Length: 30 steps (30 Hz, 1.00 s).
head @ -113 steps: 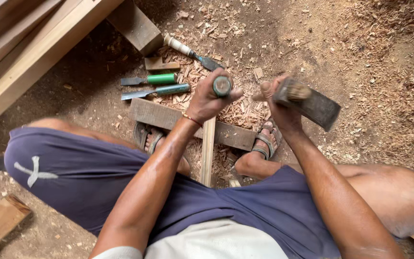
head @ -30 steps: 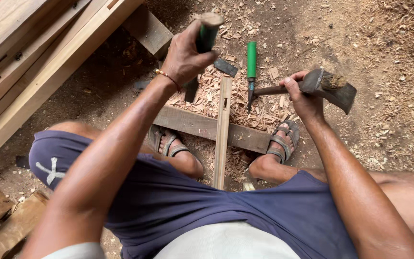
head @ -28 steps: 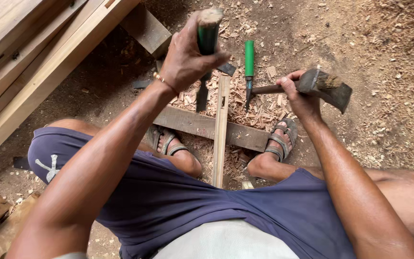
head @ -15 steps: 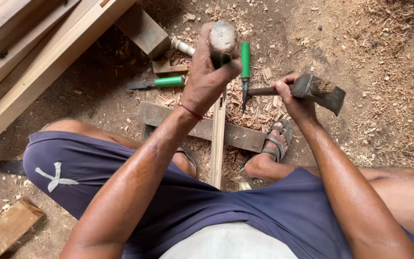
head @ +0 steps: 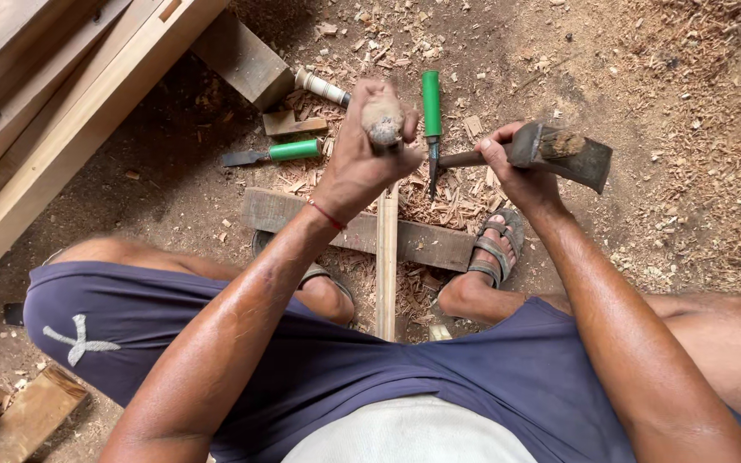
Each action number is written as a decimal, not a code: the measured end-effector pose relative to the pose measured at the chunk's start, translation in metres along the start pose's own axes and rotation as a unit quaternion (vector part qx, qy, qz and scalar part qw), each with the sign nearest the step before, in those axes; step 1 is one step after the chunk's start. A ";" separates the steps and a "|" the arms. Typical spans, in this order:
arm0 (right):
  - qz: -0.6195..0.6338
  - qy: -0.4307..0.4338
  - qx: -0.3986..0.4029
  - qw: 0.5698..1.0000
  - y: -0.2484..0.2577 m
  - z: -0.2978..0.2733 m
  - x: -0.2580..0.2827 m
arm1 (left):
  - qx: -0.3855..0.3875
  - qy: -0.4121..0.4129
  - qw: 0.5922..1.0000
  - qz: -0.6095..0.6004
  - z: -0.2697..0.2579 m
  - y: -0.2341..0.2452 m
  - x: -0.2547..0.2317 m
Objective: The person carves a slot into a piece of wood using a chisel and an axe.
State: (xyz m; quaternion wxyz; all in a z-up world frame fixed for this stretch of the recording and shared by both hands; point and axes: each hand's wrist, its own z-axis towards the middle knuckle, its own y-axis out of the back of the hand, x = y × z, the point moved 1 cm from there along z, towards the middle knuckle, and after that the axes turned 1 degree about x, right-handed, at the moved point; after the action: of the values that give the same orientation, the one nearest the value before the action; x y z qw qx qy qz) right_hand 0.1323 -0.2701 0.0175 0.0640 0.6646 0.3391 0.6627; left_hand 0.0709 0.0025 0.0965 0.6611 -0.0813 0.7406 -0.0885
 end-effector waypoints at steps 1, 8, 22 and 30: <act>-0.010 -0.001 -0.001 1.000 -0.001 0.000 0.001 | 0.020 -0.020 0.999 -0.035 -0.002 0.001 0.002; -0.004 -0.012 0.015 1.000 -0.006 0.006 0.005 | 0.034 -0.166 0.975 0.143 -0.042 0.008 0.000; 0.009 0.012 0.050 0.999 -0.011 0.009 0.009 | 0.104 -0.157 0.979 0.079 -0.058 0.011 0.006; -0.018 -0.003 0.055 0.998 -0.010 0.006 0.014 | 0.108 -0.086 0.979 0.153 -0.053 0.019 0.001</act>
State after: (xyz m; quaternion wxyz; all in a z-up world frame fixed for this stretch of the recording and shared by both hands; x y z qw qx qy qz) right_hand 0.1332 -0.2528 0.0235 0.0401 0.6628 0.3863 0.6402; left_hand 0.0180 0.0217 0.0966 0.7329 0.0976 0.6708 -0.0585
